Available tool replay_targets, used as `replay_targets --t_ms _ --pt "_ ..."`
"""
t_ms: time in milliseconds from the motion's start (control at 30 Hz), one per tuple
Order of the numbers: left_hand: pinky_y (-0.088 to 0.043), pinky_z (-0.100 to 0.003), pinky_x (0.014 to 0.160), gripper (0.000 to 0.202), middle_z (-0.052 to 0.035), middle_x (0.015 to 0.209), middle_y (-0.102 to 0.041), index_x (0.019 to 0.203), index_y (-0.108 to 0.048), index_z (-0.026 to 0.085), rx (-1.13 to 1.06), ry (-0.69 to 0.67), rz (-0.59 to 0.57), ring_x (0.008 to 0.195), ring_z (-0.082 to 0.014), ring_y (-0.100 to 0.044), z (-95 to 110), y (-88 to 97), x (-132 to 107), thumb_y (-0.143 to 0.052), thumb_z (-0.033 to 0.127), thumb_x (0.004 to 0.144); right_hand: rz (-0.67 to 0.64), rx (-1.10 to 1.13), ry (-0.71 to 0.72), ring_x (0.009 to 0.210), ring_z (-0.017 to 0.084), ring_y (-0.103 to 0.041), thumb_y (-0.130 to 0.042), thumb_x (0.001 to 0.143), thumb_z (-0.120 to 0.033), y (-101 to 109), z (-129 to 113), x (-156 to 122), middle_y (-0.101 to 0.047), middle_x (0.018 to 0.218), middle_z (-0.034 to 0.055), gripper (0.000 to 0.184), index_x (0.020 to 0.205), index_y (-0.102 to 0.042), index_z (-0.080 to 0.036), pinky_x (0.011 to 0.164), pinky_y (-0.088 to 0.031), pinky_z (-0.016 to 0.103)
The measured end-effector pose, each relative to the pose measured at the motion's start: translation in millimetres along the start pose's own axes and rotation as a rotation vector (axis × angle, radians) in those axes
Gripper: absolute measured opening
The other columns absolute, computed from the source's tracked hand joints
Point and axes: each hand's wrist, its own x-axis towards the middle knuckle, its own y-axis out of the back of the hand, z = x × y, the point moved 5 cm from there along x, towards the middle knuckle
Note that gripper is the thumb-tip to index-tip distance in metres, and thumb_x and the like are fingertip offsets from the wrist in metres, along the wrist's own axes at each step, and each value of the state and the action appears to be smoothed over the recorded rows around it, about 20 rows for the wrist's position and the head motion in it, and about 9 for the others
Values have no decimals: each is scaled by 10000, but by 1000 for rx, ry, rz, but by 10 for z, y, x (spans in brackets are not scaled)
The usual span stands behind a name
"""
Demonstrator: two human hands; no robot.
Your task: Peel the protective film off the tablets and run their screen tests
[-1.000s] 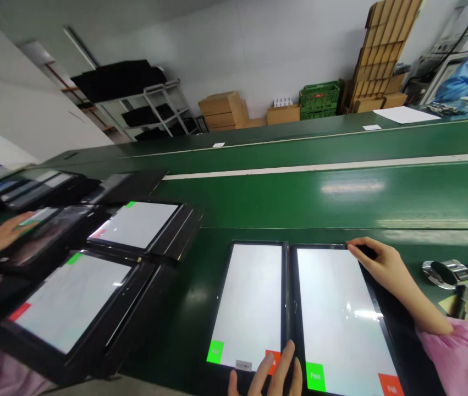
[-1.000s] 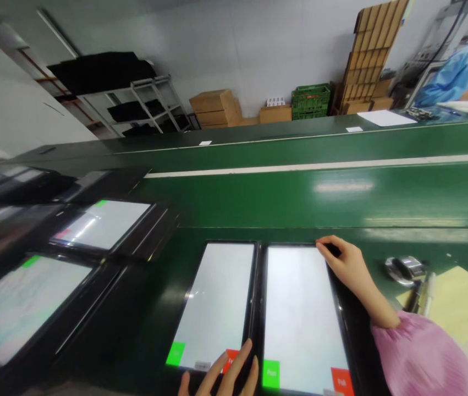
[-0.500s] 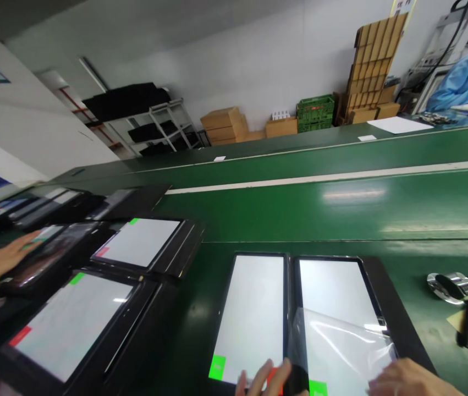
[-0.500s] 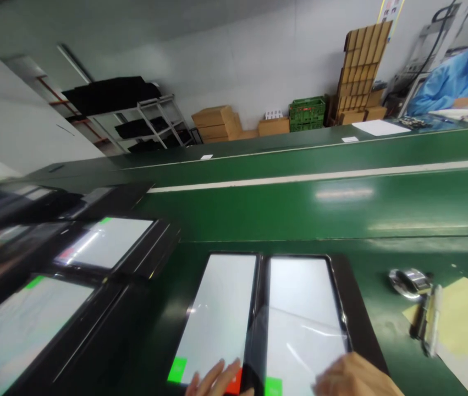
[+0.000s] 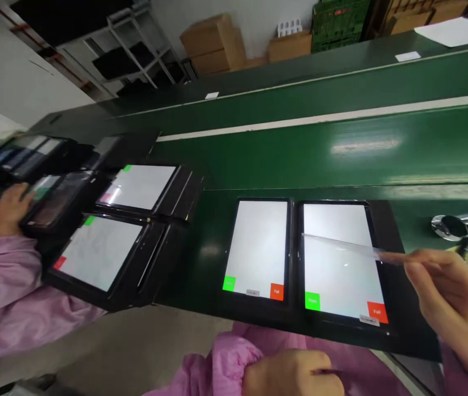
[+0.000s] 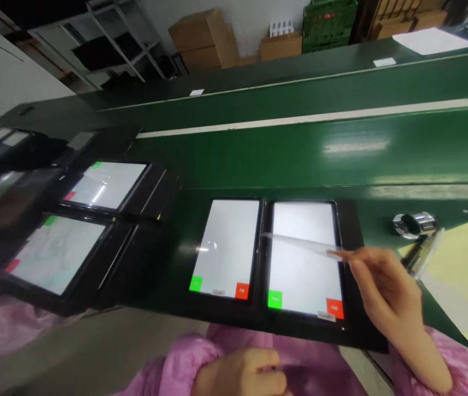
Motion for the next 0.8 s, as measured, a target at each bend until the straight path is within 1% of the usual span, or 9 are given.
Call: replay_targets --t_ms 100,133,200,267,367,467,533,667,800 --pt "-384 -202 463 274 65 566 -491 662 -689 194 30 -55 150 502 -83 -365 -25 156 95 -672 93 916 40 -56 -3 735 233 -768 -689 989 -589 -28 45 71 -748 797 74 382 885 -614 -228 593 -625 245" --pt "-366 -202 449 266 65 554 -471 674 -706 197 38 -55 175 505 -84 -366 -24 178 112 -664 79 909 45 -78 -5 724 223 -763 -679 985 -623 -34 71 85 -745 797 75 419 885 -613 -222 586 -612 244" --pt "-346 -197 434 278 62 540 -443 683 -729 202 34 -60 183 509 -83 -361 -10 187 131 -649 66 912 41 -100 -2 699 203 -752 -651 987 -670 -47 123 101 -739 797 67 466 891 -611 -216 579 -585 243" --pt "-341 -194 427 295 56 544 -446 690 -748 195 9 -49 199 520 -80 -367 -5 195 134 -630 48 917 33 -118 -12 707 192 -748 -635 998 -669 -55 173 102 -735 815 54 462 907 -608 -217 586 -565 248" --pt "-337 -201 418 295 52 557 -472 699 -763 173 -32 -41 233 525 -76 -374 -15 223 134 -614 25 906 24 -122 -4 720 176 -740 -622 1027 -615 -53 209 87 -720 828 31 403 940 -611 -222 584 -535 247" --pt "-334 -201 411 266 56 561 -495 711 -767 186 -28 -54 219 517 -74 -379 -23 229 140 -647 33 893 0 -96 10 700 156 -726 -616 1051 -554 -57 201 77 -704 812 15 340 962 -609 -225 526 -481 224" --pt "-337 -196 408 236 60 559 -500 717 -766 199 -18 -71 197 506 -72 -389 -16 212 140 -681 52 881 -6 -86 3 693 153 -722 -623 1050 -543 -59 180 84 -716 833 24 330 968 -610 -224 521 -482 223" --pt "-357 -187 407 231 71 540 -493 700 -761 228 -30 -93 163 462 -64 -382 22 120 114 -704 83 871 39 -80 -31 698 186 -734 -685 970 -659 -28 150 109 -739 833 59 441 914 -614 -228 546 -529 257" --pt "-402 -186 417 300 74 604 -598 641 -742 248 -49 -56 183 459 -61 -411 42 2 55 -692 109 902 78 -83 -175 732 238 -735 -754 832 -788 45 324 57 -736 832 82 548 891 -644 -255 603 -563 330"
